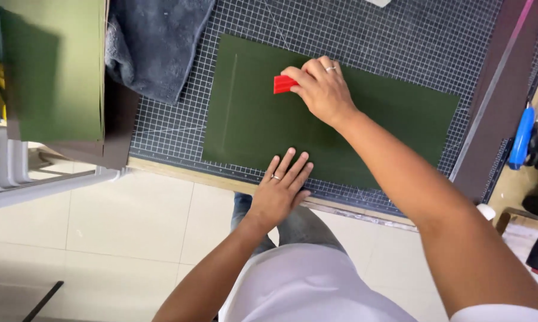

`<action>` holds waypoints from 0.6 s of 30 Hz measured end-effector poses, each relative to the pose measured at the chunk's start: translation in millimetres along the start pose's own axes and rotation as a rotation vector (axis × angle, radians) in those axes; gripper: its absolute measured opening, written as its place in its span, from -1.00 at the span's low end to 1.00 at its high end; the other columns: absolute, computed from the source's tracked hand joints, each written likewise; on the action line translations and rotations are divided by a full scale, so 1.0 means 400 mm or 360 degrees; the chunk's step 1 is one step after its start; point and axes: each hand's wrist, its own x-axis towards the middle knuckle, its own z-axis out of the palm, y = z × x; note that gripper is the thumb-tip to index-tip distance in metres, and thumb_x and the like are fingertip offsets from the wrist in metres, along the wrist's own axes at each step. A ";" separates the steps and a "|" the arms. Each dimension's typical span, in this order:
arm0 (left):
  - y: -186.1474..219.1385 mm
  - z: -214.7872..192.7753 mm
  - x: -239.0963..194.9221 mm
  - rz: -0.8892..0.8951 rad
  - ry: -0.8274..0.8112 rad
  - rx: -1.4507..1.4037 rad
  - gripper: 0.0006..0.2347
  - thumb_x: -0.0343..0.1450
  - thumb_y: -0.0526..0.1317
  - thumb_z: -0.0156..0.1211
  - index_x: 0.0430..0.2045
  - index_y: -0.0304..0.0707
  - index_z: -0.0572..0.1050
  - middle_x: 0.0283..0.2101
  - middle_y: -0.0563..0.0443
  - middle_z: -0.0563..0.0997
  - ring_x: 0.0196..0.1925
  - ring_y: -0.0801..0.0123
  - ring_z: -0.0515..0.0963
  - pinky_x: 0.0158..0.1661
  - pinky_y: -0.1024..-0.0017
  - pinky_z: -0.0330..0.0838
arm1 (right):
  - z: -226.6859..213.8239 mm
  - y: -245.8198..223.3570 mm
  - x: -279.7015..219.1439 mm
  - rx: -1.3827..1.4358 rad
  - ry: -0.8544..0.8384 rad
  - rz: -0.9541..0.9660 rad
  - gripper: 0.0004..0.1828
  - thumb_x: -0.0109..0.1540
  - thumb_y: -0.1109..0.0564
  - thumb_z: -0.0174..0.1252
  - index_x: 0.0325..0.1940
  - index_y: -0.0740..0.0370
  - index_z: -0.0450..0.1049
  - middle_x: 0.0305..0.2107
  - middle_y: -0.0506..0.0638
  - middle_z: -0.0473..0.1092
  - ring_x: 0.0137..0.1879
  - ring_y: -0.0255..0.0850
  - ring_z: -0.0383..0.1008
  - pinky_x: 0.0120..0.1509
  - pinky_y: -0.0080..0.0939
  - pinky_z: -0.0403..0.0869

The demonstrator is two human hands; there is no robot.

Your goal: The person aligns two white paper sheets on a green cutting mat, then uses a red plastic scraper to smooth the surface of a green sheet. The person repeatedly rubs the scraper across the green sheet, rotating it to cover different areas.

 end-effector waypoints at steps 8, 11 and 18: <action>0.000 -0.005 -0.001 -0.0006 -0.0056 0.0009 -0.44 0.55 0.13 -0.09 0.47 0.02 0.11 0.59 0.08 0.01 0.63 0.12 -0.11 0.52 0.06 -0.24 | -0.043 -0.009 -0.059 -0.0039 -0.0069 -0.0038 -0.66 0.42 -0.18 0.04 0.27 -0.22 0.42 -0.25 -0.11 0.21 -0.05 -0.05 0.29 0.02 0.00 0.36; -0.001 -0.001 0.001 -0.0006 -0.0062 0.0032 -0.44 0.55 0.13 -0.09 0.48 0.03 0.11 0.59 0.09 0.01 0.63 0.13 -0.12 0.52 0.07 -0.24 | -0.023 -0.004 -0.051 -0.0046 -0.0042 -0.0014 -0.64 0.41 -0.17 0.08 0.29 -0.21 0.41 -0.25 -0.11 0.20 -0.05 -0.04 0.28 -0.01 0.00 0.36; -0.002 -0.005 0.001 0.0006 -0.0042 0.0021 -0.44 0.55 0.12 -0.07 0.48 0.03 0.11 0.59 0.09 0.01 0.62 0.12 -0.10 0.52 0.07 -0.23 | -0.052 -0.034 -0.079 -0.0111 -0.0048 0.0104 -0.66 0.43 -0.17 0.04 0.27 -0.17 0.40 -0.26 -0.10 0.20 -0.08 -0.03 0.30 -0.05 0.01 0.36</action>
